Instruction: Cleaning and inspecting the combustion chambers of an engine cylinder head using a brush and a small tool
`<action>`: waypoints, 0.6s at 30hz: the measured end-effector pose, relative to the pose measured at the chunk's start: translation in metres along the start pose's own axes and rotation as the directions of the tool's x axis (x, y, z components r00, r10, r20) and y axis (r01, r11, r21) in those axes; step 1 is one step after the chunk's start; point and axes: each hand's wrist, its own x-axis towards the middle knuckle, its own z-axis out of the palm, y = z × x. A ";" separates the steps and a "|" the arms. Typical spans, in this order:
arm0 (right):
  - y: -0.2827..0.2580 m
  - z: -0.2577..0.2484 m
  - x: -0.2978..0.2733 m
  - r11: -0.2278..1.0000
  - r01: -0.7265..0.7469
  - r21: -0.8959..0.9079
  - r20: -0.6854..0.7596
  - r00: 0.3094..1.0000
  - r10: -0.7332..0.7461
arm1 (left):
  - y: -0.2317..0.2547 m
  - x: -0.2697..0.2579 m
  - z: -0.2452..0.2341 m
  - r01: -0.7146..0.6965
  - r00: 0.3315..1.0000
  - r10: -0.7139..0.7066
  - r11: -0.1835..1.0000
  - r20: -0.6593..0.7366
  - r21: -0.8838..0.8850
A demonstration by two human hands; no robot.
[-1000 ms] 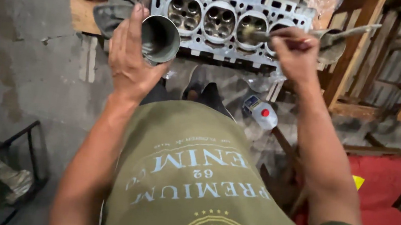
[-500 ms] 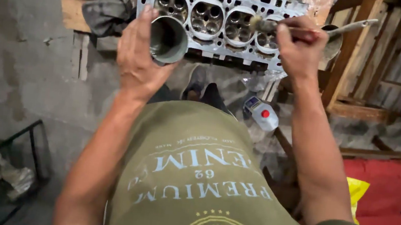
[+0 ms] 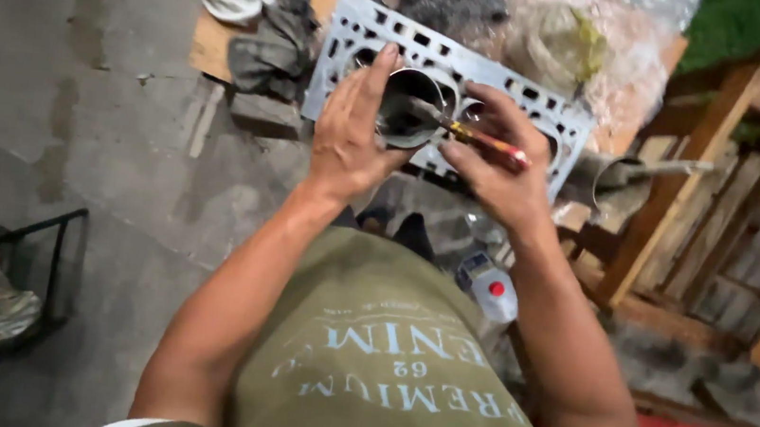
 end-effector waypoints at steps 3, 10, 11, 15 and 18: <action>0.013 -0.007 0.019 0.995 -0.090 0.042 -0.009 0.996 0.091 | -0.029 0.031 -0.006 0.091 0.996 -0.091 0.996 -0.012 -0.017; 0.023 -0.028 0.096 0.976 -0.077 -0.204 -0.122 0.991 0.053 | -0.146 0.115 -0.012 0.248 0.964 -0.258 0.961 -0.073 -0.122; 0.035 -0.028 0.119 0.975 -0.071 -0.212 -0.109 0.993 0.048 | -0.166 0.121 -0.004 0.255 0.960 -0.267 0.958 -0.084 -0.127; 0.077 -0.005 0.226 0.927 -0.019 -0.375 -0.136 0.990 -0.034 | -0.239 0.132 0.038 0.244 0.968 -0.238 0.966 0.079 -0.083; 0.102 0.041 0.312 0.855 0.071 -0.515 0.020 0.997 -0.071 | -0.269 0.135 0.065 0.199 0.973 -0.194 0.979 0.125 -0.033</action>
